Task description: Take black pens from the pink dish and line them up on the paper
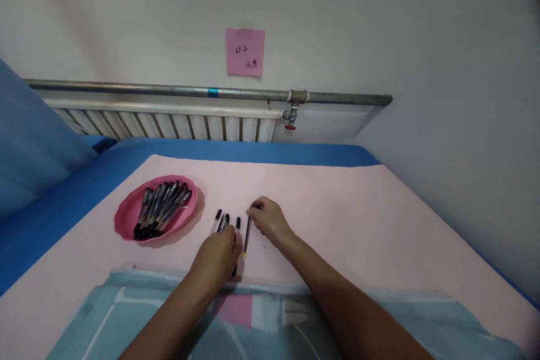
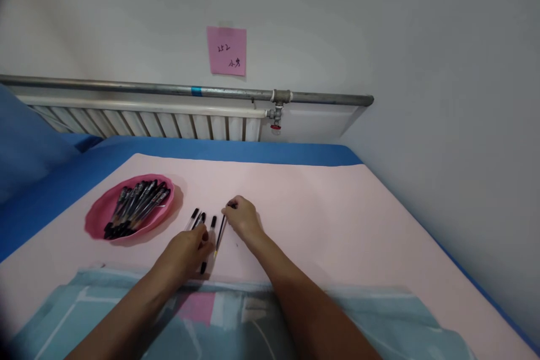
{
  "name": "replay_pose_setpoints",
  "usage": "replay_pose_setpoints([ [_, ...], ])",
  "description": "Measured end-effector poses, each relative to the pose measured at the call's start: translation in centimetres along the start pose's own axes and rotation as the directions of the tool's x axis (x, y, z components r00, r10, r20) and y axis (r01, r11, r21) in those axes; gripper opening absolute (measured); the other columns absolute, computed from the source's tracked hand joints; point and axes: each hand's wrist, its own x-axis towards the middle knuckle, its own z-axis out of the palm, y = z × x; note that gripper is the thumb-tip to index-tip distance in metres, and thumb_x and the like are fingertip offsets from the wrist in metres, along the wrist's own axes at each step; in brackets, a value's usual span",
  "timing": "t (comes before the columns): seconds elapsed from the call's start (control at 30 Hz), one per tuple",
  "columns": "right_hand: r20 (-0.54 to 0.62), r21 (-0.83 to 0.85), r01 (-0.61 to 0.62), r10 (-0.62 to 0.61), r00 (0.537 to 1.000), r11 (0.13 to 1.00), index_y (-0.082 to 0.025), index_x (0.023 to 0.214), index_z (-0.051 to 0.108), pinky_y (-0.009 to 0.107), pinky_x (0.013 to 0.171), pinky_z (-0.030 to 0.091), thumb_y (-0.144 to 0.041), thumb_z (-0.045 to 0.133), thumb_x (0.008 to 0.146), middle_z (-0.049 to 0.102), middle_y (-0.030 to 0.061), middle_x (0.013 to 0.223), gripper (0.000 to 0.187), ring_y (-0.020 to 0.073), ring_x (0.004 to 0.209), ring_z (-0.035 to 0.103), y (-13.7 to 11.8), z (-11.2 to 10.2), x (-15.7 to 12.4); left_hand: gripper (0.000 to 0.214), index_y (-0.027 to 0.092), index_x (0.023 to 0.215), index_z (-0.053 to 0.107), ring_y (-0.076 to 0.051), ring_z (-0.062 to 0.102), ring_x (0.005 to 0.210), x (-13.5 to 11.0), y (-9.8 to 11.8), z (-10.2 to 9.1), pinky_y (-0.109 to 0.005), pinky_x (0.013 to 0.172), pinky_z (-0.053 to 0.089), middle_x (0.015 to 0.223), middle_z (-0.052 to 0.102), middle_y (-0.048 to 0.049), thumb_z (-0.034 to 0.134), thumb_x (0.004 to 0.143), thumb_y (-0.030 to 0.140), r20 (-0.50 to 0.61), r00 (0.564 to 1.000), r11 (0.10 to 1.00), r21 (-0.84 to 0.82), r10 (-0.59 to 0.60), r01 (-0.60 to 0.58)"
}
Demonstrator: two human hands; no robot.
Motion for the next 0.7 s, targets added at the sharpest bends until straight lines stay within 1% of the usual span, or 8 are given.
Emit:
replay_pose_setpoints([
  [0.07, -0.007, -0.118, 0.012, -0.013, 1.000, 0.993, -0.020, 0.066, 0.057, 0.019, 0.037, 0.023, -0.021, 0.062, 0.062, 0.048, -0.0058, 0.043, 0.007, 0.0073, 0.037, 0.038, 0.0, 0.5, 0.0, 0.023, 0.017, 0.077, 0.055, -0.024, 0.060, 0.066, 0.0, 0.1, -0.1, -0.027, 0.054, 0.028, 0.070, 0.065, -0.0130, 0.036, 0.084, 0.029, 0.001, 1.000, 0.999, 0.034, -0.002, 0.002],
  [0.17, -0.013, -0.292, 0.036, -0.042, 0.999, 0.956, -0.019, 0.068, 0.059, 0.020, 0.042, 0.027, -0.023, 0.061, 0.064, 0.051, -0.0042, 0.049, 0.006, 0.0089, 0.044, 0.043, -0.4, 0.8, 0.0, 0.026, 0.017, 0.080, 0.055, -0.024, 0.061, 0.067, -0.1, 0.3, -0.2, -0.027, 0.056, 0.031, 0.072, 0.066, -0.0130, 0.033, 0.086, 0.030, 0.017, 1.000, 0.997, 0.073, -0.023, 0.022],
  [0.33, 0.022, -0.534, 0.084, -0.086, 0.996, 0.841, -0.019, 0.069, 0.060, 0.022, 0.053, 0.034, -0.023, 0.061, 0.063, 0.058, -0.0016, 0.065, 0.007, 0.0117, 0.061, 0.050, -1.4, 0.1, -0.2, 0.020, 0.017, 0.089, 0.053, -0.023, 0.062, 0.076, -0.4, 0.9, -0.5, -0.027, 0.058, 0.035, 0.082, 0.067, -0.0096, 0.047, 0.080, 0.034, 0.045, 0.998, 0.982, 0.187, -0.050, 0.040],
  [0.37, 0.037, -0.572, 0.091, -0.085, 0.996, 0.815, -0.019, 0.069, 0.061, 0.022, 0.054, 0.034, -0.023, 0.060, 0.063, 0.059, -0.0011, 0.067, 0.007, 0.0121, 0.063, 0.050, -1.6, -0.1, -0.3, 0.020, 0.017, 0.090, 0.052, -0.023, 0.062, 0.076, -0.5, 1.1, -0.5, -0.027, 0.058, 0.036, 0.083, 0.067, -0.0092, 0.047, 0.080, 0.033, 0.047, 0.998, 0.979, 0.202, -0.051, 0.040],
  [0.47, 0.083, -0.661, 0.105, -0.067, 0.994, 0.743, -0.018, 0.072, 0.062, 0.022, 0.055, 0.034, -0.023, 0.057, 0.065, 0.060, 0.0003, 0.070, 0.009, 0.0127, 0.063, 0.051, -1.8, -0.4, -0.6, 0.021, 0.016, 0.090, 0.052, -0.022, 0.063, 0.076, -0.6, 1.3, -0.6, -0.027, 0.058, 0.037, 0.081, 0.067, -0.0086, 0.038, 0.085, 0.032, 0.037, 0.998, 0.974, 0.222, -0.057, 0.048],
  [0.57, 0.142, -0.722, 0.135, -0.045, 0.989, 0.678, -0.017, 0.074, 0.062, 0.022, 0.054, 0.034, -0.021, 0.056, 0.066, 0.060, 0.0018, 0.071, 0.010, 0.0129, 0.063, 0.052, -2.1, -0.3, -1.2, 0.026, 0.016, 0.089, 0.053, -0.022, 0.063, 0.075, -0.7, 1.4, -0.6, -0.028, 0.059, 0.038, 0.079, 0.067, -0.0085, 0.032, 0.088, 0.032, 0.034, 0.998, 0.973, 0.223, -0.061, 0.052],
  [0.7, 0.258, -0.765, 0.195, 0.015, 0.966, 0.614, -0.016, 0.068, 0.062, 0.021, 0.050, 0.031, -0.018, 0.057, 0.063, 0.059, 0.0010, 0.063, 0.007, 0.0120, 0.059, 0.050, -2.9, 0.1, -2.8, 0.021, 0.016, 0.090, 0.053, -0.023, 0.063, 0.078, -0.7, 1.2, -0.8, -0.028, 0.060, 0.038, 0.081, 0.067, -0.0094, 0.035, 0.086, 0.028, 0.065, 0.995, 0.975, 0.214, -0.078, 0.063],
])
